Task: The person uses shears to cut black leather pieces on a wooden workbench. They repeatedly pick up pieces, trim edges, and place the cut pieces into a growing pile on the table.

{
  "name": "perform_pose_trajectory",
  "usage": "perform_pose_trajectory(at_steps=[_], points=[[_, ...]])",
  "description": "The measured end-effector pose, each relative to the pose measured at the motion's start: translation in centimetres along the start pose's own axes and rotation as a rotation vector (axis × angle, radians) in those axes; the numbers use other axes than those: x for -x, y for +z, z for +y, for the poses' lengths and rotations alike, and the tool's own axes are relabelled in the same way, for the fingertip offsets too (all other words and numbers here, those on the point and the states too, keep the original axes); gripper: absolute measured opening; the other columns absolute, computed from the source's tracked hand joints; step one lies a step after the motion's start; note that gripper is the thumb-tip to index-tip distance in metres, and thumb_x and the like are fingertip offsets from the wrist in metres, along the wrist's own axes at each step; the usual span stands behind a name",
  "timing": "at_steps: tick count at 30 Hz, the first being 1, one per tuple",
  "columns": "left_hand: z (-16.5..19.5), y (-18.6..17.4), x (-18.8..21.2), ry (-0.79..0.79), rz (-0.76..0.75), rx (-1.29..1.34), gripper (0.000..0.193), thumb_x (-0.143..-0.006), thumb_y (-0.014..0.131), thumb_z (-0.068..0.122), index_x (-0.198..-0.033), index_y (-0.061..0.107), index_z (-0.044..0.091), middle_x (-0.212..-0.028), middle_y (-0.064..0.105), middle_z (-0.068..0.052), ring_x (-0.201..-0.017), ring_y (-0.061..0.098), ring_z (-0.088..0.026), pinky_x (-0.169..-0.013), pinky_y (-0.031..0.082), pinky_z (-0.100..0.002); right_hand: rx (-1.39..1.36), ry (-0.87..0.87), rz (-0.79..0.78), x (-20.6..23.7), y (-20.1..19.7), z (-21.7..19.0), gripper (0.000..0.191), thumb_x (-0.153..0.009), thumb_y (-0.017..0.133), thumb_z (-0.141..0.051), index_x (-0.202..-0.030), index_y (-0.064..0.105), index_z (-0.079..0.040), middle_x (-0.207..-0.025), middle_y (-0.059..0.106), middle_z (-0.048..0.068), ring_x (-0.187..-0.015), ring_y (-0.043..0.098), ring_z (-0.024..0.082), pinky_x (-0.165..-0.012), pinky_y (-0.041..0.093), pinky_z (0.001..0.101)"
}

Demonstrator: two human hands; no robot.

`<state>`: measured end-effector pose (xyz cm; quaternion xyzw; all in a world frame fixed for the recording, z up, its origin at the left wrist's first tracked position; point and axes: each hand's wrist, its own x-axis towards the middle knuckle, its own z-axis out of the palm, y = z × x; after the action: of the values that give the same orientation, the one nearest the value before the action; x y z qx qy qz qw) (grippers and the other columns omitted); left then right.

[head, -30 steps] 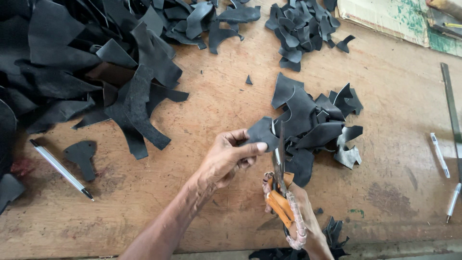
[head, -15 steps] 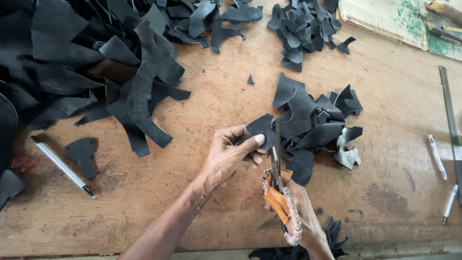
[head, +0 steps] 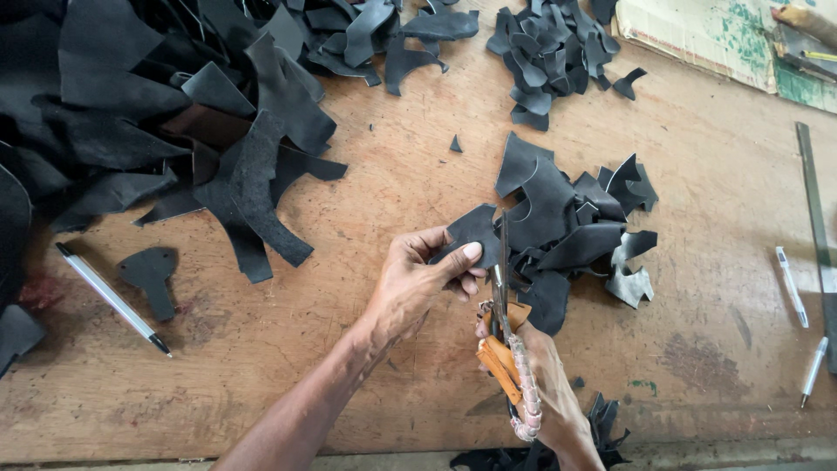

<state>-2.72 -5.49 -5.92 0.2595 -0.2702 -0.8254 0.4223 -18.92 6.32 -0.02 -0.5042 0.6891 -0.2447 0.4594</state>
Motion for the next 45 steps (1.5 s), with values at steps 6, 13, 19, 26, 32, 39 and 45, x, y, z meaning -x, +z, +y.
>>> perform_pose_trajectory(at_steps=[6,13,19,26,32,39,45], points=[[-0.1,0.0,0.0,-0.009,-0.007,-0.018,0.016,-0.095,0.073,0.014,-0.098,0.073,-0.001,-0.081,0.074,-0.008,-0.064,0.066,-0.01,-0.057,0.056,-0.025,0.016,0.058,0.051,-0.4,0.0,2.3,0.034,-0.094,0.059,-0.026,-0.116,0.068,-0.002,-0.09,0.073,0.009,-0.074,0.071,0.018,-0.065,0.06,0.0317],[0.2,0.2,0.1,-0.083,-0.003,-0.008,0.017,-0.1,0.067,0.017,-0.096,0.072,0.001,-0.075,0.071,-0.004,-0.058,0.058,-0.006,-0.048,0.044,-0.02,-0.667,0.194,0.062,-1.6,0.7,5.7,0.033,-0.094,0.061,-0.025,-0.108,0.068,0.004,-0.088,0.067,0.013,-0.061,0.065,0.018,-0.054,0.056,0.0303],[0.3,0.2,0.1,-0.114,-0.004,0.058,0.015,-0.1,0.067,0.015,-0.095,0.071,0.002,-0.074,0.069,-0.003,-0.057,0.056,-0.006,-0.048,0.041,-0.019,-0.514,0.223,0.125,-1.5,0.8,5.9,0.028,-0.092,0.063,-0.019,-0.104,0.069,0.004,-0.081,0.067,0.011,-0.055,0.063,0.017,-0.048,0.053,0.0296],[0.3,-0.1,0.1,-0.107,-0.009,0.048,0.015,-0.099,0.069,0.014,-0.093,0.072,0.001,-0.071,0.068,-0.003,-0.055,0.054,-0.006,-0.047,0.04,-0.019,-0.431,0.242,0.152,-1.1,0.5,5.6,0.021,-0.089,0.065,-0.012,-0.099,0.071,0.005,-0.074,0.067,0.01,-0.048,0.061,0.016,-0.042,0.049,0.0288],[0.3,-0.4,-0.2,-0.087,-0.021,0.006,0.014,-0.098,0.07,0.014,-0.094,0.072,0.0,-0.07,0.068,-0.003,-0.054,0.054,-0.006,-0.046,0.039,-0.02,-0.366,0.232,0.176,-0.9,0.5,6.0,0.025,-0.09,0.066,-0.014,-0.104,0.073,0.005,-0.071,0.066,0.01,-0.046,0.06,0.015,-0.04,0.049,0.028],[0.6,-0.7,0.0,-0.071,-0.068,-0.05,0.016,-0.098,0.071,0.016,-0.096,0.074,0.0,-0.072,0.068,-0.002,-0.055,0.053,-0.005,-0.047,0.038,-0.019,-0.36,0.319,0.211,-0.5,0.4,5.9,0.03,-0.093,0.059,-0.018,-0.106,0.075,0.005,-0.067,0.067,0.013,-0.043,0.059,0.017,-0.038,0.049,0.0295],[0.0,0.2,0.2,-0.091,0.007,0.023,0.013,-0.096,0.072,0.015,-0.096,0.071,0.002,-0.074,0.07,-0.003,-0.059,0.06,-0.007,-0.05,0.045,-0.02,-0.453,0.301,0.212,-0.4,0.9,5.5,0.025,-0.091,0.064,-0.012,-0.106,0.072,0.007,-0.076,0.066,0.011,-0.049,0.059,0.015,-0.041,0.047,0.0274]])
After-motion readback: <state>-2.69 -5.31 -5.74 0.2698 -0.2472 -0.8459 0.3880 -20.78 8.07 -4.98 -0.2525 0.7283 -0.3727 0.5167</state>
